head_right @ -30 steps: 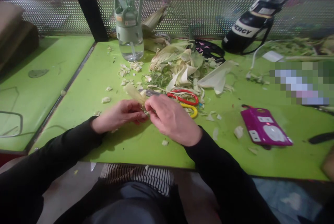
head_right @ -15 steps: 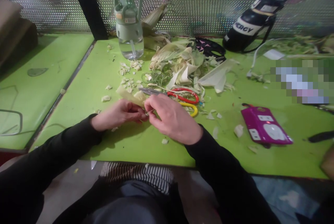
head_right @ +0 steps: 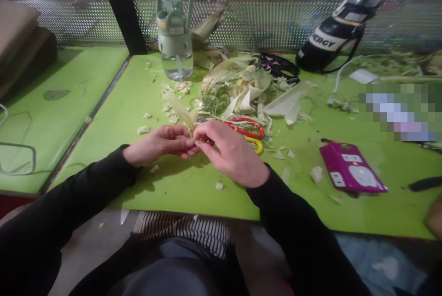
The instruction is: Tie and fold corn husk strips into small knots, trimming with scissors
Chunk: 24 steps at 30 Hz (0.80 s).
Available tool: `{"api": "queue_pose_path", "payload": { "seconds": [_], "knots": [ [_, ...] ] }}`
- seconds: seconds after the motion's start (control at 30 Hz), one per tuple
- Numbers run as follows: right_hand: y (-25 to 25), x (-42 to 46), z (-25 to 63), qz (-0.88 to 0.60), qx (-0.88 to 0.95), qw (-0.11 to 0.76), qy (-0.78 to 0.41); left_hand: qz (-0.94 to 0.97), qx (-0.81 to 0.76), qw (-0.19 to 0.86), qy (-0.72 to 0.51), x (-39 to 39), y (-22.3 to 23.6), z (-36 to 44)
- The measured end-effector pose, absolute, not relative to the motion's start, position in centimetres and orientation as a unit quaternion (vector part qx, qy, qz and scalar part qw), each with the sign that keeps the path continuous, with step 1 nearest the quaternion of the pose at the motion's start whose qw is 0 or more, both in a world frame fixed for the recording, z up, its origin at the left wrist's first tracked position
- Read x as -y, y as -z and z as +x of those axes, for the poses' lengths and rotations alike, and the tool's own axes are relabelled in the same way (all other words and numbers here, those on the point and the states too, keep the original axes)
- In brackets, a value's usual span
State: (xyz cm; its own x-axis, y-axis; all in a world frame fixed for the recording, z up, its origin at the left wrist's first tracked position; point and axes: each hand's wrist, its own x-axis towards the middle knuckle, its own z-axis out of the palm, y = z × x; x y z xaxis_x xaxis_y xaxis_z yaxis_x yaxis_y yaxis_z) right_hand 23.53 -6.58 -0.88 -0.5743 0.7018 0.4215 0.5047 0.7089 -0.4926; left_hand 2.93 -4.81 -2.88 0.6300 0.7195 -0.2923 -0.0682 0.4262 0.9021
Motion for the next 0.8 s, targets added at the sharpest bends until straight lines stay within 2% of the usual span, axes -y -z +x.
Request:
{"api": "queue_pose_path", "payload": {
  "seconds": [0.2, 0.33, 0.63, 0.8],
  "knots": [
    [0.86, 6.48, 23.63, -0.357, 0.856, 0.328, -0.181, 0.460, -0.330, 0.788, -0.243, 5.17, 2.83, 2.92],
    [0.40, 6.65, 23.72, -0.363, 0.851, 0.314, -0.214, 0.495, -0.325, 0.772, -0.230, 5.15, 3.02, 2.95],
    [0.16, 6.49, 24.07, -0.386, 0.865, 0.257, -0.190, 0.518, -0.326, 0.759, -0.223, 4.95, 3.21, 2.83],
    [0.14, 6.54, 23.93, -0.392, 0.859, 0.259, -0.204, 0.509, -0.325, 0.765, -0.224, 4.97, 2.98, 2.83]
  ]
}}
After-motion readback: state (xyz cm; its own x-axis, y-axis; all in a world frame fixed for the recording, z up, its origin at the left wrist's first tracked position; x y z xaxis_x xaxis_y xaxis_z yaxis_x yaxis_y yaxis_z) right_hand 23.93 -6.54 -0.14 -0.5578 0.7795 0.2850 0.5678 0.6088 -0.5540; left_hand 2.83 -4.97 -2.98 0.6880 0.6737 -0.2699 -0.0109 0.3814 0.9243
